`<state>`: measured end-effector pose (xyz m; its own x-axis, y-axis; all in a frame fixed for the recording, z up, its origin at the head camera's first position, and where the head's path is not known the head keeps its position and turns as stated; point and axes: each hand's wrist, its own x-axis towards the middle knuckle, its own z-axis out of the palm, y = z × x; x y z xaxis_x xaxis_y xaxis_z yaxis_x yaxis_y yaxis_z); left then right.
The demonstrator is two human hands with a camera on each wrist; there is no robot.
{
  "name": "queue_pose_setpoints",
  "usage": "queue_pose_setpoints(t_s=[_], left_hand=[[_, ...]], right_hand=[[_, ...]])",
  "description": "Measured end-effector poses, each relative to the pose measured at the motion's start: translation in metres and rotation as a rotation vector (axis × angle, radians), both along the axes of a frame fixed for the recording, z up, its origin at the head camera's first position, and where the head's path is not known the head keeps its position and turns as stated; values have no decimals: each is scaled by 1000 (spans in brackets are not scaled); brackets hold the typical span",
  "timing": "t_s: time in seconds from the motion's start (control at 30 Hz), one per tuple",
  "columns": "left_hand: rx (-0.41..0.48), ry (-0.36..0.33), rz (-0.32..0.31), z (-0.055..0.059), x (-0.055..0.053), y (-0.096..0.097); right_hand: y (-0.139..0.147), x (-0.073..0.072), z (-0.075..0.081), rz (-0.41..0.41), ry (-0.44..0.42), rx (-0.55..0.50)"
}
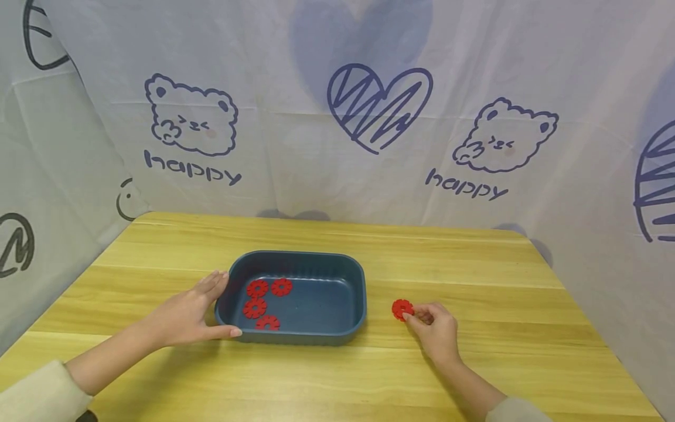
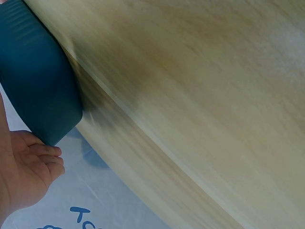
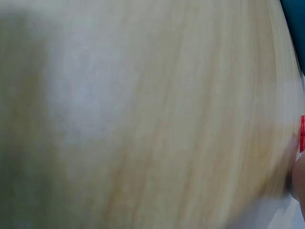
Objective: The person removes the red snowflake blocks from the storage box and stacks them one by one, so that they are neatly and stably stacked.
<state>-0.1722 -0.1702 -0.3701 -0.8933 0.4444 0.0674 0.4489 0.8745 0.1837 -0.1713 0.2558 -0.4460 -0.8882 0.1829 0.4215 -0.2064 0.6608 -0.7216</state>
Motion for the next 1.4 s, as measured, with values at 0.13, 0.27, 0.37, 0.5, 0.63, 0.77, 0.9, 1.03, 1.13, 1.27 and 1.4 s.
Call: queue_pose_setpoints(t_s=[0.13,0.27,0.37,0.5,0.63,0.77,0.9,1.03,1.13,1.27,1.4], left_hand=[[3,1,-1,0,0,0],[6,5,-4,0,0,0],[7,5,-6,0,-1,0],[6,3,-7,0,-1,-1],[7,0,-5,-1,-1,-1],[9,-7,-1,-1,-1,0],[12,-10,-1,-1,0,0],[12,-5,-3,-1,0,0],[11,0,-4,-1,0,0],[8,2,-3,-1,0,0],[8,6,-6,-1,0,0]], right_hand=[[-1,0,0,-2,12,13],[0,1,1,14,15,18],[1,1,4,29,-7,19],[4,1,6,42,-61,34],[6,1,7,54,-99,46],[8,0,8,71,-121,64],[11,-1,8,81,-121,98],[12,-2,8,86,-132,115],[13,-2,8,91,-147,119],[13,-2,9,97,-162,119],[12,-2,10,101,-160,124]])
